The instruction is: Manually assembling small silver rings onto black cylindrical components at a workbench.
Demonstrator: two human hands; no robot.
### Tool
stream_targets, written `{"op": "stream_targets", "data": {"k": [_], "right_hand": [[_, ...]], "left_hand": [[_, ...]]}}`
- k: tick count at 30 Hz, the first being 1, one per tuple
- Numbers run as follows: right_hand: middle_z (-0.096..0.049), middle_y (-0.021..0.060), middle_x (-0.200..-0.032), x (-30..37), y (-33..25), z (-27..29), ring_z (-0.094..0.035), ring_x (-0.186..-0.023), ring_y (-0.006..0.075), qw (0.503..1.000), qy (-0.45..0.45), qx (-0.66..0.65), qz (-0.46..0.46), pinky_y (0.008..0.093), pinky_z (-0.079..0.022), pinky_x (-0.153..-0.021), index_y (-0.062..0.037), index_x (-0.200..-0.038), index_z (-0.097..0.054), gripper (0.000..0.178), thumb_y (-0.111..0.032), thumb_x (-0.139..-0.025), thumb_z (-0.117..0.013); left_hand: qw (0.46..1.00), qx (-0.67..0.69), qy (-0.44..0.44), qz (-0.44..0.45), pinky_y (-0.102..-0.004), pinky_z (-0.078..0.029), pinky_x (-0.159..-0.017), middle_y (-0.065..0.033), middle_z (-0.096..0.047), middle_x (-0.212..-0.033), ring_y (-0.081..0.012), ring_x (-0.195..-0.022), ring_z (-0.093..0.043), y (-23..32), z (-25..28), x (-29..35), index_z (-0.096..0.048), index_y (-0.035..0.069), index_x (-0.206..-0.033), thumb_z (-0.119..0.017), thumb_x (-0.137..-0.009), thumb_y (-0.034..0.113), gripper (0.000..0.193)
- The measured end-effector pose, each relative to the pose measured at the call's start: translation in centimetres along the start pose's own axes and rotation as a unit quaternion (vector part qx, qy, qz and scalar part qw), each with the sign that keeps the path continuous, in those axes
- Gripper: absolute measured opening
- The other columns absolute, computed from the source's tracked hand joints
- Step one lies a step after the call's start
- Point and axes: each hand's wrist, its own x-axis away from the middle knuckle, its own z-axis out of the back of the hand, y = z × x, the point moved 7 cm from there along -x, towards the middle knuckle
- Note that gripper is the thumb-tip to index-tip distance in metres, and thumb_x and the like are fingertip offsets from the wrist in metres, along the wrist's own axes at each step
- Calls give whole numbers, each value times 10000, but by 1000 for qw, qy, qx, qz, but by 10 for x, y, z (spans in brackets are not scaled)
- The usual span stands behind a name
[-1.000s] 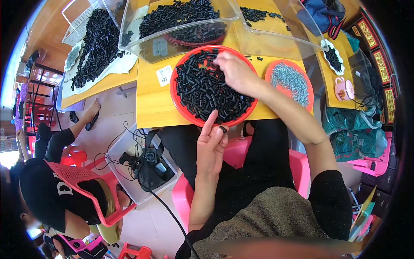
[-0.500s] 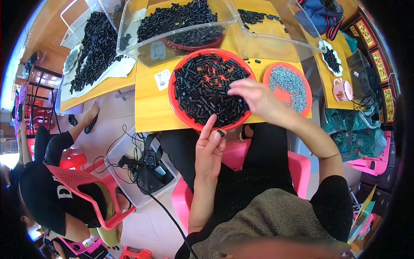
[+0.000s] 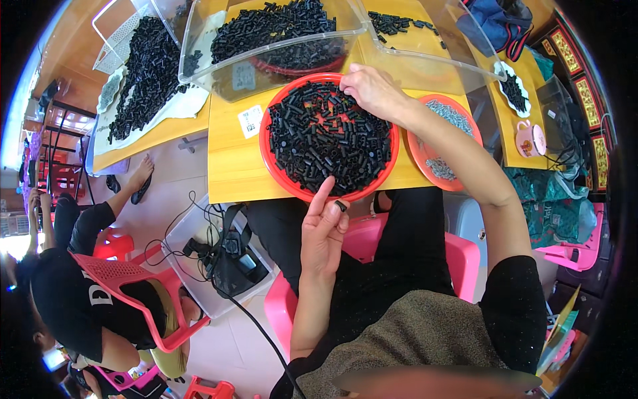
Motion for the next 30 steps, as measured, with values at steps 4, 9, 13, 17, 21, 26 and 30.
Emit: {"op": "stream_targets", "data": {"k": [4, 9, 13, 17, 21, 26, 30], "right_hand": [[-612, 150, -861, 1, -12, 4, -606, -818, 340, 998, -42, -53, 19, 431, -489, -706, -44, -795, -656, 87, -94, -794, -585], [-582, 110, -823, 5, -31, 6, -593, -834, 304, 996, -30, -78, 37, 404, -474, -712, -47, -828, -649, 77, -102, -784, -616], [-597, 120, -821, 5, -35, -9, -595, -819, 310, 992, -74, -90, 51, 410, -471, -701, -39, -814, -631, 103, -132, -771, -641], [-601, 136, -762, 1, -18, 5, -597, -753, 330, 997, 7, -80, 1, 423, -469, -684, -40, -826, -623, 148, -178, -777, -638], [-605, 145, -726, 31, -17, 35, -603, -729, 331, 990, -127, -54, -32, 427, -466, -673, -36, -911, -620, 234, -208, -760, -668], [-597, 159, -667, 66, -20, 34, -614, -711, 317, 981, -174, -68, -52, 407, -466, -657, 15, -1041, -583, 462, -249, -700, -747], [-602, 145, -664, 50, -33, 8, -612, -658, 290, 970, -200, -134, -32, 390, -471, -618, 25, -999, -584, 392, -213, -723, -729]], "left_hand": [[1000, -1, 6, 1, -182, -434, -623, -76, -623, -931, -80, -665, -501, 1, 1, 1, -357, 14, -1378, -569, -882, 32, 540], [1000, 1, 4, -2, -183, -435, -625, -77, -625, -932, -78, -670, -510, 1, 0, 1, -355, 14, -1379, -568, -883, 32, 540], [1000, 0, 14, 2, -183, -435, -624, -80, -626, -931, -78, -673, -514, -1, -1, 1, -355, 14, -1379, -563, -884, 27, 536], [1000, 7, 8, 3, -183, -434, -622, -81, -626, -932, -78, -670, -511, 0, 1, 1, -358, 17, -1379, -557, -885, 20, 532], [1000, 13, 7, 5, -184, -433, -623, -83, -625, -934, -79, -664, -505, 2, 0, 2, -359, 20, -1379, -555, -885, 16, 531], [1000, 12, 7, 3, -182, -433, -621, -83, -624, -935, -80, -667, -507, 0, -1, 2, -356, 18, -1380, -558, -881, 13, 538], [1000, 5, 6, 0, -182, -433, -623, -82, -624, -933, -80, -672, -510, -1, 1, 1, -346, 15, -1385, -565, -878, 16, 552]]}}
